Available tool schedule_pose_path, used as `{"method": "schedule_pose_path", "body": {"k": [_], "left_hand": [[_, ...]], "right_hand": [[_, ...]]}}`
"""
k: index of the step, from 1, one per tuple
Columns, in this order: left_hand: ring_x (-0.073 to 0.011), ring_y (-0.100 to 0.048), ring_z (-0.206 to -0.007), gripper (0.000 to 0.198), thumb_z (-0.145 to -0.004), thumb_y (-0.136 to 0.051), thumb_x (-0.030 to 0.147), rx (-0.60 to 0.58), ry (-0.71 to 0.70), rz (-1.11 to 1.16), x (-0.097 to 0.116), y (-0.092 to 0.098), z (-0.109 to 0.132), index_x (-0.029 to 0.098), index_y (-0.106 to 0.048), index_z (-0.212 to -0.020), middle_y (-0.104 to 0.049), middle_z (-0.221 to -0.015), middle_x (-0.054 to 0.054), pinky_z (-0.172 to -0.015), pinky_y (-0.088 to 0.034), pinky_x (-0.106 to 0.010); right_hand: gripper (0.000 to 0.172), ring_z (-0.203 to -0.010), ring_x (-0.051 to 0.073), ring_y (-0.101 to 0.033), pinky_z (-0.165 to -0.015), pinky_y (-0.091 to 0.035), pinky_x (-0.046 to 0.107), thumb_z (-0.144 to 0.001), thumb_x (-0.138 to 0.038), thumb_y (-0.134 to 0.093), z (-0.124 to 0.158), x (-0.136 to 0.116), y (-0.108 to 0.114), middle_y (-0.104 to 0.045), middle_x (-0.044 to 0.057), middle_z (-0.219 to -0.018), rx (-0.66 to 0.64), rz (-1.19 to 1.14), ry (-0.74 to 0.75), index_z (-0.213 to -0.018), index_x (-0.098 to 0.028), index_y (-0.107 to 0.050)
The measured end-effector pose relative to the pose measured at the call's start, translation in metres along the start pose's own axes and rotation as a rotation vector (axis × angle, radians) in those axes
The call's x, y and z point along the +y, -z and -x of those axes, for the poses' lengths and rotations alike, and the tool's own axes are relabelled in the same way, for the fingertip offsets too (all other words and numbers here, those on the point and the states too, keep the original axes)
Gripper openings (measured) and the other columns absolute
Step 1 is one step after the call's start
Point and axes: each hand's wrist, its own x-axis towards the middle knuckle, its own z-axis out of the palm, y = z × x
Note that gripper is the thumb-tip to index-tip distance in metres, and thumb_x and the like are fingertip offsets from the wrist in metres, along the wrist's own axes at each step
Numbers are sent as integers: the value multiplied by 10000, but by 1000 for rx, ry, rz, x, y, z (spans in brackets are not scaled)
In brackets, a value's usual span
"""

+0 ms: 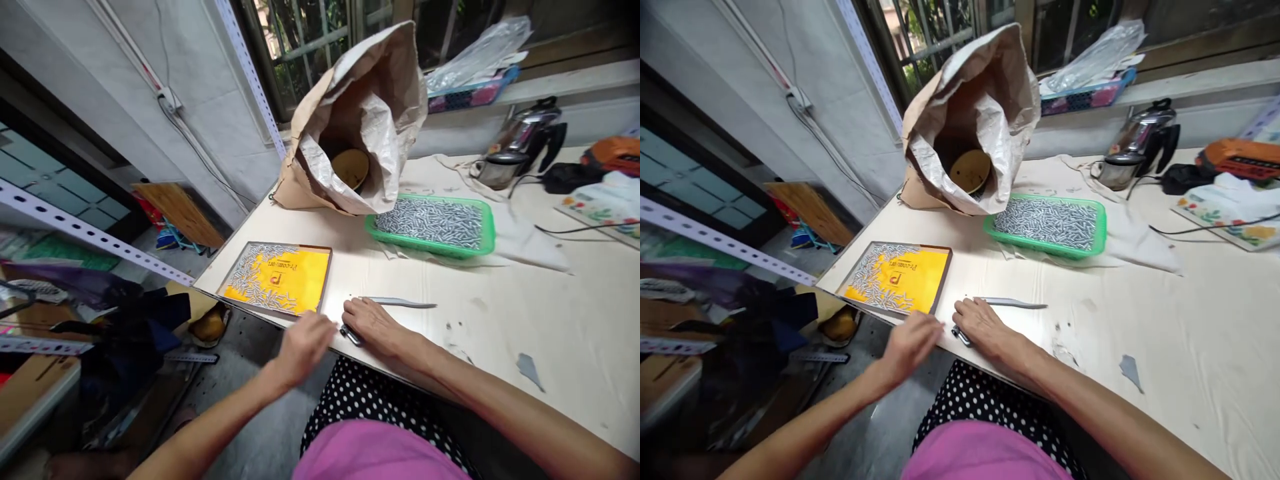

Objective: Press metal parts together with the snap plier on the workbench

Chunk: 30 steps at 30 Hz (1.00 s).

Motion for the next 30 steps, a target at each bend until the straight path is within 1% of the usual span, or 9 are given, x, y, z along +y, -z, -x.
{"method": "schedule_pose_path", "body": {"k": [2, 5, 10, 14, 17, 19, 24, 27, 30], "left_hand": [[-219, -602, -920, 278, -990, -432, 265, 119, 255, -114, -41, 22, -2, 161, -690, -980, -671, -950, -97, -840, -492, -354], [-232, -575, -969, 243, -969, -470, 254, 66, 377, -243, -92, 44, -6, 175, -699, -989, -653, -983, -94, -873, -475, -363], [-228, -503, -992, 271, -964, -455, 212, -270, 224, -323, -121, 51, -17, 237, -710, -1052, -622, -1006, -88, -802, -451, -313], [-229, -478, -966, 245, -965, -469, 251, -445, 88, -321, -123, 52, -28, 244, -712, -995, -607, -963, -85, -767, -423, -293], [-220, -477, -957, 236, -966, -469, 268, -503, 65, -310, -127, 52, -30, 228, -700, -941, -610, -952, -80, -792, -418, -284], [-211, -487, -952, 248, -967, -451, 246, -513, 55, -299, -132, 51, -28, 214, -690, -908, -615, -939, -75, -824, -421, -284], [-201, -541, -892, 211, -930, -496, 238, -303, 143, -168, -130, 49, -26, 180, -674, -834, -637, -857, -76, -841, -449, -311], [-182, -581, -824, 151, -883, -570, 274, -93, 320, 64, -98, 47, -32, 177, -678, -843, -664, -843, -61, -803, -475, -307], [-134, -574, -664, 180, -841, -609, 333, -140, 537, 460, -47, 35, -40, 167, -673, -869, -663, -774, -26, -628, -482, -242]], "right_hand": [[195, -859, 194, -533, -813, -409, 354, -957, -129, -404, -3, 4, -4, -602, 76, -922, 31, 15, 22, -928, -164, -594], [194, -827, 171, -553, -765, -435, 305, -984, -175, -363, -9, 10, 5, -600, 63, -915, 255, -174, -23, -976, -174, -557], [146, -756, 176, -558, -712, -438, 311, -961, -269, -458, -19, 44, 69, -600, 57, -870, 735, -119, -239, -920, -183, -568], [134, -739, 178, -537, -702, -409, 333, -920, -254, -529, -26, 95, 124, -622, 85, -880, 874, 100, -435, -924, -158, -623], [287, -748, 175, -518, -679, -386, 355, -912, -294, -570, -21, 115, 140, -593, 174, -1080, 820, 240, -578, -1137, -125, -630], [399, -749, 179, -521, -644, -381, 350, -910, -327, -586, -12, 108, 135, -553, 201, -1167, 728, 287, -593, -1254, -125, -581], [224, -707, 166, -569, -620, -426, 296, -974, -323, -471, 29, 38, 71, -615, 57, -899, 356, 70, -409, -942, -178, -638], [187, -741, 168, -605, -603, -425, 286, -959, -340, -517, 49, -5, 29, -608, 60, -979, 127, 35, -434, -1005, -181, -605], [129, -772, 175, -607, -580, -383, 283, -965, -258, -500, 61, -20, 11, -606, 65, -992, -21, 113, -517, -1001, -170, -588]]}}
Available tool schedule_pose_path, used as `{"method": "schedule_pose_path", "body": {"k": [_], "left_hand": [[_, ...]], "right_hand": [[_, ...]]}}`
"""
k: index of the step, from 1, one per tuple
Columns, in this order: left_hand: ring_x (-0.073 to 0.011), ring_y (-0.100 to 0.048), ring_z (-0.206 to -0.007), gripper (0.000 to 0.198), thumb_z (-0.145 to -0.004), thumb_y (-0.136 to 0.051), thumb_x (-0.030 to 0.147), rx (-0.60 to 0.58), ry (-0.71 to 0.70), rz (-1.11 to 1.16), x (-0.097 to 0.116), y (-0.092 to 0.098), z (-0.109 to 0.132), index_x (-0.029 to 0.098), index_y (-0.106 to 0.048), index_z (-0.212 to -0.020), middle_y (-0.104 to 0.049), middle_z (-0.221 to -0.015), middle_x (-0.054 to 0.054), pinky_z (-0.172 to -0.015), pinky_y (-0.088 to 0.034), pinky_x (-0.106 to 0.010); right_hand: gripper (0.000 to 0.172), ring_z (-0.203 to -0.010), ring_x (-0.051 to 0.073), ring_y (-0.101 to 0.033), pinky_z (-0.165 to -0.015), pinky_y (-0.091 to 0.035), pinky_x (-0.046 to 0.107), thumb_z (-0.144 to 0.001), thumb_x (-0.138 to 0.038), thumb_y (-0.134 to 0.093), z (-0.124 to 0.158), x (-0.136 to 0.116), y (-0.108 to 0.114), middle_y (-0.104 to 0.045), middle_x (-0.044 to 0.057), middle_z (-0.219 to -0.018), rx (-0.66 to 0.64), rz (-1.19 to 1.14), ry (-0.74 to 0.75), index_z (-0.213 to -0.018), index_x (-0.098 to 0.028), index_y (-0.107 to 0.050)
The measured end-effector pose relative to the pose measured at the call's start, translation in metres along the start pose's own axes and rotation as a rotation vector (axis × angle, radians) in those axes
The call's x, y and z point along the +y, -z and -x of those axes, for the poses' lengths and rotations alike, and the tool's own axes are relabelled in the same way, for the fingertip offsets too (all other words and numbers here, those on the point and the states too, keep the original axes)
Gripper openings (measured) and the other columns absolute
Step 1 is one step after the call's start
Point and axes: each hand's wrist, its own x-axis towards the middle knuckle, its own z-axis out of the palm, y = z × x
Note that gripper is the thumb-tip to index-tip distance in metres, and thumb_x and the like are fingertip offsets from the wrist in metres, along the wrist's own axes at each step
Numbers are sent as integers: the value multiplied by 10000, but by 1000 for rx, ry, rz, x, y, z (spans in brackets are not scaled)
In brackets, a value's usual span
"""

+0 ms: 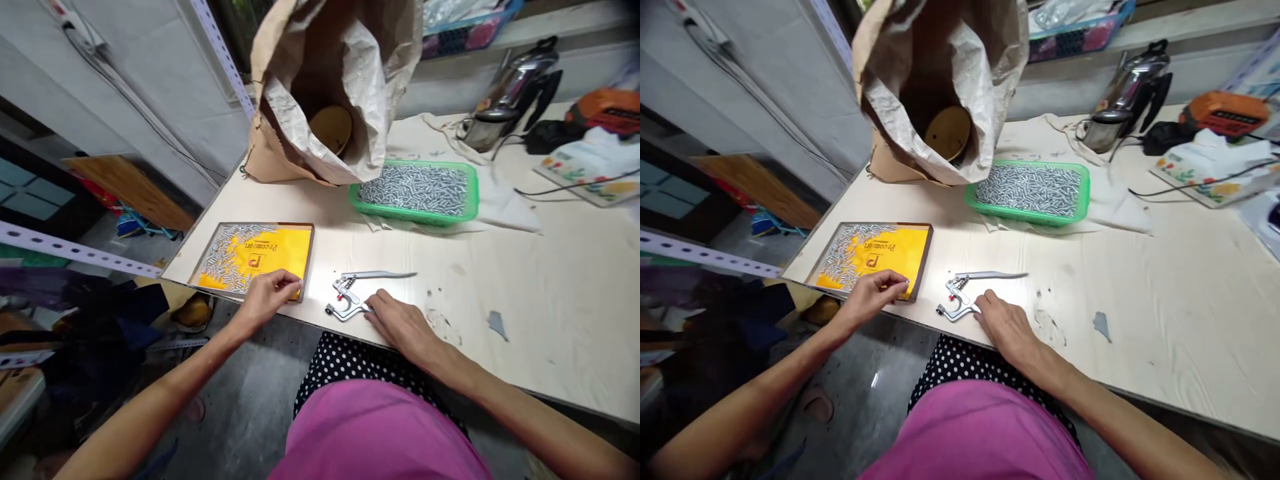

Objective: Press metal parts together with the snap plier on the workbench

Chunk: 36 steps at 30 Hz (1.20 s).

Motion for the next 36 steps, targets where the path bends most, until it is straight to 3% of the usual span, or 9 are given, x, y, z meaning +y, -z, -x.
{"method": "schedule_pose_path", "body": {"k": [3, 6, 11, 20, 29, 36], "left_hand": [[-82, -495, -512, 168, -799, -622, 307, -183, 180, 243, 28, -40, 9, 144, -652, -831, -600, -661, 15, -478, -405, -189], [-59, -440, -449, 115, -779, -622, 248, -245, 285, 335, 40, -74, 8, 138, -613, -746, -532, -563, 47, -429, -358, -172], [-63, -460, -415, 70, -786, -617, 194, -294, 355, 395, 46, -103, -1, 147, -566, -776, -522, -502, 64, -413, -380, -169], [-45, -330, -364, 204, -771, -647, 326, -411, 333, 266, 50, -101, -10, 137, -604, -708, -453, -443, 73, -365, -243, -177], [-58, -305, -355, 379, -753, -623, 417, -560, 277, 74, 53, -101, -21, 178, -473, -499, -412, -380, 54, -407, -189, -219], [-56, -288, -352, 356, -722, -665, 401, -717, 407, 83, 55, -100, -31, 178, -484, -512, -415, -374, 61, -406, -180, -222]], "right_hand": [[174, -808, 181, -587, -603, -351, 290, -992, -205, -424, 5, 12, 1, -614, 62, -957, 13, 95, -22, -945, -179, -590], [186, -825, 184, -571, -627, -328, 299, -996, -196, -420, 9, 28, 6, -616, 62, -947, 46, 147, 2, -928, -183, -593], [170, -806, 176, -557, -624, -289, 311, -988, -168, -435, 15, 38, 6, -617, 56, -948, 80, 172, 35, -953, -183, -601], [193, -779, 176, -533, -617, -264, 322, -965, -122, -432, 16, 39, 4, -622, 65, -934, 117, 114, 34, -961, -181, -616], [184, -726, 158, -503, -596, -244, 319, -916, -74, -462, 18, 41, 1, -611, 54, -883, 184, 108, 38, -915, -174, -616], [178, -730, 156, -504, -586, -236, 312, -915, -65, -479, 18, 40, 2, -612, 60, -869, 208, 104, 46, -900, -170, -622]]}}
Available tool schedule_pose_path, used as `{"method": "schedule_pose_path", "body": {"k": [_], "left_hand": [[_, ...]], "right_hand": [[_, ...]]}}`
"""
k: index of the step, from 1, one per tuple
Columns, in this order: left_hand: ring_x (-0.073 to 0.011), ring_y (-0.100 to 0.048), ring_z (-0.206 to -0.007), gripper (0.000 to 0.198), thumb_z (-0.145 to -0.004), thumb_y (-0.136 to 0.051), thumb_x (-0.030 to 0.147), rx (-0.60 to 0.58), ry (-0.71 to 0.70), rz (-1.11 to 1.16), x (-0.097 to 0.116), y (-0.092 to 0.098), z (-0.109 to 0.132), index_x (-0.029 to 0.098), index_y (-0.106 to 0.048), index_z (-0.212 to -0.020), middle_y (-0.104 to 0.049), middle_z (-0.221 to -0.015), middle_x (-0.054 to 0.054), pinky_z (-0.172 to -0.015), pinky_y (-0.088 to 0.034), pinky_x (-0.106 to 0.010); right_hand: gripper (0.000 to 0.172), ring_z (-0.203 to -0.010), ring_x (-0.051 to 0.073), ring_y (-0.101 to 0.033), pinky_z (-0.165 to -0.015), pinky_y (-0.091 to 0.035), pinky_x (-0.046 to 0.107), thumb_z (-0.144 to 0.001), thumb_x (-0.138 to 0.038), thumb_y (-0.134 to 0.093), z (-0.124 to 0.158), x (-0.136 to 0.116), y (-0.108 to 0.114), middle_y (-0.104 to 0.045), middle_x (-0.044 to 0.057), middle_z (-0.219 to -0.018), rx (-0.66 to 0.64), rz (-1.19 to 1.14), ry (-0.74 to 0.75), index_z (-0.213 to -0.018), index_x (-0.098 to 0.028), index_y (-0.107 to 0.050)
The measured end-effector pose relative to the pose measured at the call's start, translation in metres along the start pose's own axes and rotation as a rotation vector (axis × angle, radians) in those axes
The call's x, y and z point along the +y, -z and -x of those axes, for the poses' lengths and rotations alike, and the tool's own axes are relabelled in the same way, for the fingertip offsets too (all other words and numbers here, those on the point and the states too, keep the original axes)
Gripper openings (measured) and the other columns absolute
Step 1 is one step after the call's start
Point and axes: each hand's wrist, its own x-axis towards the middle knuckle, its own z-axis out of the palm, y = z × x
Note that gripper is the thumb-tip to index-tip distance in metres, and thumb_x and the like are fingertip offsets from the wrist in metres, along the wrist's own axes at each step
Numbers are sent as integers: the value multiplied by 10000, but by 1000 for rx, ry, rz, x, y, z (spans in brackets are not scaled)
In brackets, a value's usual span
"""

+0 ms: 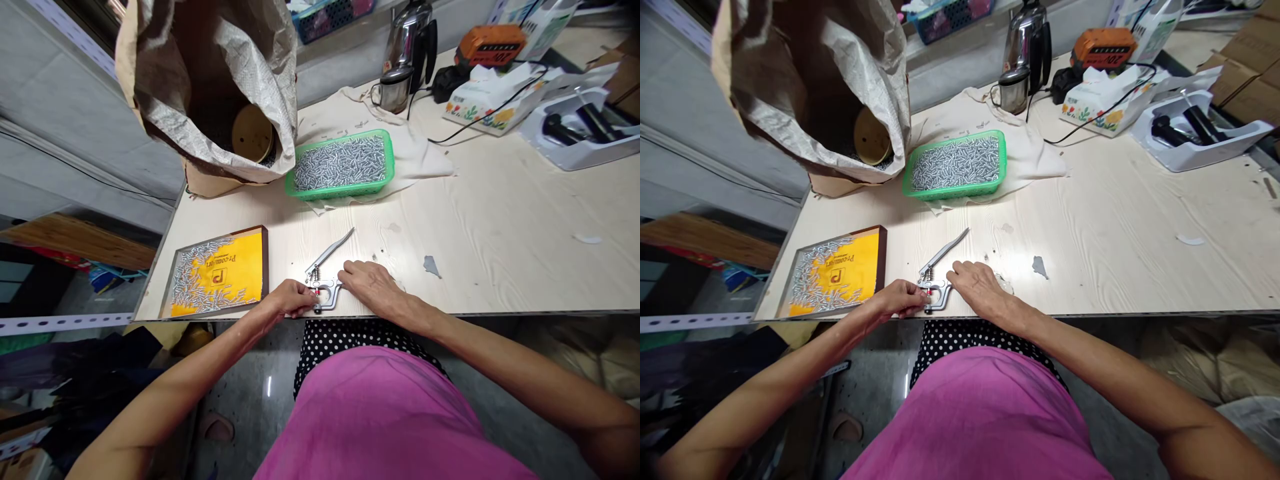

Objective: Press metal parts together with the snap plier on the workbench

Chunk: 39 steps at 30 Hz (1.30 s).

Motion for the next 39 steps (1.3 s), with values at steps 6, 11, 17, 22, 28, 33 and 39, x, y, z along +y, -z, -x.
{"method": "schedule_pose_path", "body": {"k": [6, 11, 17, 22, 28, 33, 39], "left_hand": [[-51, -334, -374, 351, -655, -749, 428, 2, 92, 28, 2, -2, 4, 160, -544, -562, -468, -426, 65, -395, -203, -211], [-42, -338, -370, 365, -625, -783, 456, 42, 111, 68, 1, -6, 8, 147, -589, -611, -478, -435, 76, -387, -210, -201], [-38, -355, -365, 388, -611, -800, 462, 50, 97, 88, 0, -8, 8, 149, -572, -597, -477, -433, 78, -372, -224, -189], [-39, -390, -378, 384, -628, -799, 452, 67, 102, 119, -4, -10, 8, 150, -562, -600, -514, -488, 65, -375, -247, -189], [-46, -397, -393, 367, -653, -797, 431, 89, 112, 117, -5, -10, 9, 152, -565, -600, -518, -512, 59, -399, -275, -195], [-87, -442, -464, 335, -810, -664, 430, 235, 6, -187, -2, -16, 22, 145, -622, -638, -518, -529, 34, -476, -350, -225], [-251, -553, -999, 297, -878, -642, 382, 612, -573, -856, 15, -34, 13, 170, -663, -1086, -641, -1071, -102, -830, -484, -366]], "right_hand": [[64, -758, 168, -542, -587, -310, 297, -918, -188, -564, 4, -2, 13, -617, 72, -944, -107, -90, 20, -942, -168, -619], [600, -1101, 308, -541, -824, -458, 400, -785, -433, -746, 3, 14, 25, -480, 188, -1377, -87, -147, 24, -1270, -156, -526], [1057, -1399, 450, -222, -1081, -215, 661, -595, -607, -809, -19, 42, 15, -345, 224, -1511, -153, -50, 68, -1440, -135, -382], [974, -1239, 398, -425, -1052, -264, 642, -606, -594, -802, -26, 42, 26, -522, 184, -1343, -192, -42, 69, -1379, -120, -448], [753, -1106, 340, -497, -1024, -310, 541, -677, -537, -794, -22, 34, 32, -592, 158, -1204, -204, 12, 54, -1244, -106, -551], [468, -1035, 294, -524, -938, -357, 441, -765, -461, -761, -15, 27, 33, -622, 123, -1105, -175, 38, 54, -1062, -130, -614], [358, -1001, 276, -534, -840, -384, 376, -807, -379, -739, -10, 19, 36, -629, 121, -1065, -151, 28, 31, -1033, -130, -616]]}}
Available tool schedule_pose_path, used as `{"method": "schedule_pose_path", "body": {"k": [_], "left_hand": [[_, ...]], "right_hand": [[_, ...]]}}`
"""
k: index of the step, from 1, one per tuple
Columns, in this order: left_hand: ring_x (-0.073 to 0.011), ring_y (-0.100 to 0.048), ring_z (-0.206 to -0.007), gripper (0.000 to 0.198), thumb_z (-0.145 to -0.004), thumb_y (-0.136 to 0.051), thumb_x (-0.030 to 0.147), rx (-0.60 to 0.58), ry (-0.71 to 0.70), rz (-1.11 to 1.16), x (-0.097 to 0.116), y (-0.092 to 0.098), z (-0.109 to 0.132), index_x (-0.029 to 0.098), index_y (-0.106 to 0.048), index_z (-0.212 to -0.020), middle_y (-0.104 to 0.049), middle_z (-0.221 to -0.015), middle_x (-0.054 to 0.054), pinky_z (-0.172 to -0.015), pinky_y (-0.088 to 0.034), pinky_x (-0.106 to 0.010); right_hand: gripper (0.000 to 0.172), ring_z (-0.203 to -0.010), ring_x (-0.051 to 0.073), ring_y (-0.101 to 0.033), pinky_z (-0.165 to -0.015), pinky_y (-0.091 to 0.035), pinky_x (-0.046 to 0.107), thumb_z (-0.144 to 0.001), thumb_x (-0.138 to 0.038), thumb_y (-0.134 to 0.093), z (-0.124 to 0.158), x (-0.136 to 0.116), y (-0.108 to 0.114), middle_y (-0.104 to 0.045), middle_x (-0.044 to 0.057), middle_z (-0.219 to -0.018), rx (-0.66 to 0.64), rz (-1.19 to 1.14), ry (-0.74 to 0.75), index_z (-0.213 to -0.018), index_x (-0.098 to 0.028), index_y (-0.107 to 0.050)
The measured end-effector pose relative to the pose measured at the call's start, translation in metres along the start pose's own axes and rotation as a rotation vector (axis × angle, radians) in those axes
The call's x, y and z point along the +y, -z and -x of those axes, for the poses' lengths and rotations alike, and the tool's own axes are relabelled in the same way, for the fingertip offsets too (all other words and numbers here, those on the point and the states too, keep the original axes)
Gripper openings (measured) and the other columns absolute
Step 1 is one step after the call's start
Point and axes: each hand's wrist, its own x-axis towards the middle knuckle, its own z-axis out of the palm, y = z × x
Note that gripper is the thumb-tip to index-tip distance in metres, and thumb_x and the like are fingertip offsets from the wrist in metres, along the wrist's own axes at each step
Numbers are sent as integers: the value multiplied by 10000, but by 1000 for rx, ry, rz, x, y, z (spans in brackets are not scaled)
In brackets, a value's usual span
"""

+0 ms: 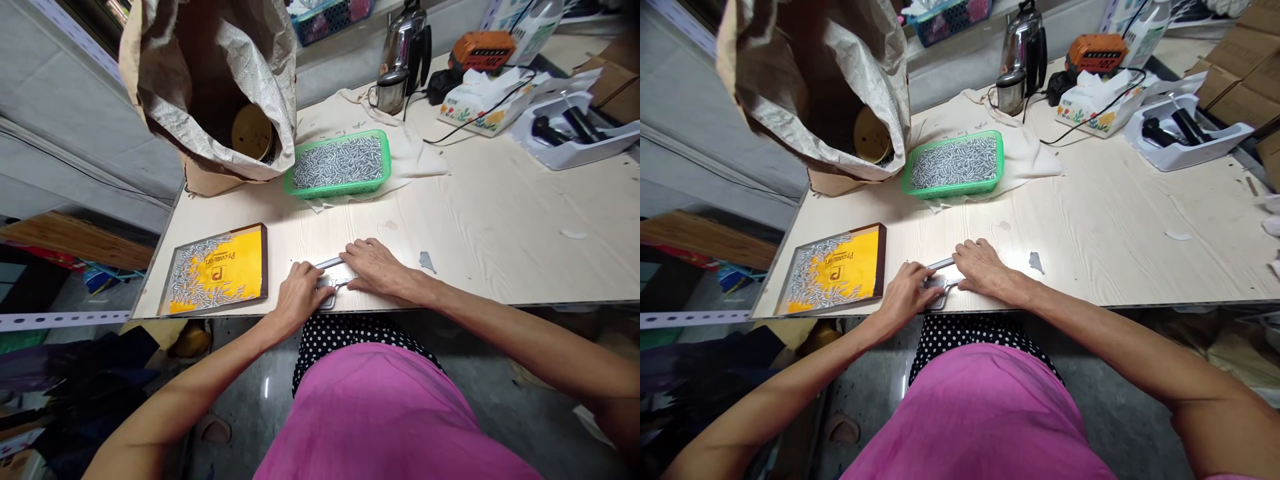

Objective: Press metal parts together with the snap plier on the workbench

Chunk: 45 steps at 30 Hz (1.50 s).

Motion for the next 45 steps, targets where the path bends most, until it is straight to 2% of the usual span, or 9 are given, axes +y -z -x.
{"method": "schedule_pose_path", "body": {"k": [4, 9, 17, 22, 25, 30, 35, 42, 45], "left_hand": [[-284, -491, -1108, 560, -853, -678, 384, -68, -266, -92, 6, -11, -24, 141, -483, -1318, -554, -1269, -136, -942, -460, -434], [-286, -478, -1072, 634, -836, -693, 400, -110, -290, -97, 6, -11, -40, 123, -427, -1341, -536, -1227, -144, -931, -460, -444], [-242, -505, -971, 266, -949, -548, 364, -115, -300, -28, 7, -18, -51, 124, -610, -1047, -601, -995, -93, -856, -467, -378], [-230, -515, -923, 342, -1008, -403, 357, -81, -283, -1, 3, -22, -55, 134, -635, -893, -602, -888, -86, -832, -460, -366], [-248, -527, -987, 262, -977, -489, 354, -74, -254, -6, 3, -19, -56, 131, -624, -997, -620, -986, -102, -874, -471, -394], [-302, -501, -1201, 385, -930, -579, 308, 77, -155, -11, 14, -29, -36, 121, -514, -1260, -563, -1284, -175, -997, -449, -489], [-341, -283, -1441, 535, -953, -530, 385, 167, -264, 19, 31, -61, 3, 161, -393, -1418, -422, -1491, -184, -1129, -296, -590], [-325, -306, -1439, 590, -958, -471, 495, 138, -298, 101, 35, -68, 16, 161, -394, -1439, -460, -1469, -183, -1156, -210, -627], [-330, -283, -1447, 626, -946, -480, 521, 139, -308, 128, 37, -65, 15, 160, -384, -1449, -448, -1473, -195, -1153, -217, -628]], "right_hand": [[465, -979, 276, -528, -795, -410, 371, -776, -411, -751, 4, 4, -6, -616, 131, -1100, 28, -50, -5, -1114, -135, -589], [545, -993, 301, -526, -787, -416, 381, -746, -422, -775, 13, 7, -6, -608, 145, -1115, 24, -24, -66, -1152, -113, -586], [170, -904, 240, -559, -755, -360, 342, -899, -291, -639, 5, 5, -7, -654, 107, -968, 9, 18, -67, -947, -130, -663], [247, -804, 202, -549, -724, -338, 324, -974, -318, -521, -3, 10, -18, -653, 82, -856, 52, -9, -60, -866, -145, -659], [209, -862, 224, -547, -744, -363, 324, -925, -338, -601, -5, 18, -17, -644, 95, -920, 76, -8, -51, -930, -140, -668], [421, -954, 256, -546, -782, -412, 335, -849, -409, -686, -11, 45, -10, -618, 128, -1055, 55, -97, 82, -1160, -133, -624], [218, -954, 240, -561, -788, -394, 332, -934, -228, -541, -23, 54, -16, -645, 105, -1021, 91, -67, -12, -1103, -149, -654], [149, -966, 251, -545, -767, -333, 355, -935, -208, -532, -55, 44, -5, -664, 104, -1005, 104, 104, -94, -950, -162, -672], [175, -954, 252, -532, -751, -322, 356, -927, -191, -530, -60, 17, 1, -652, 109, -1032, 88, 134, 15, -1004, -180, -686]]}}
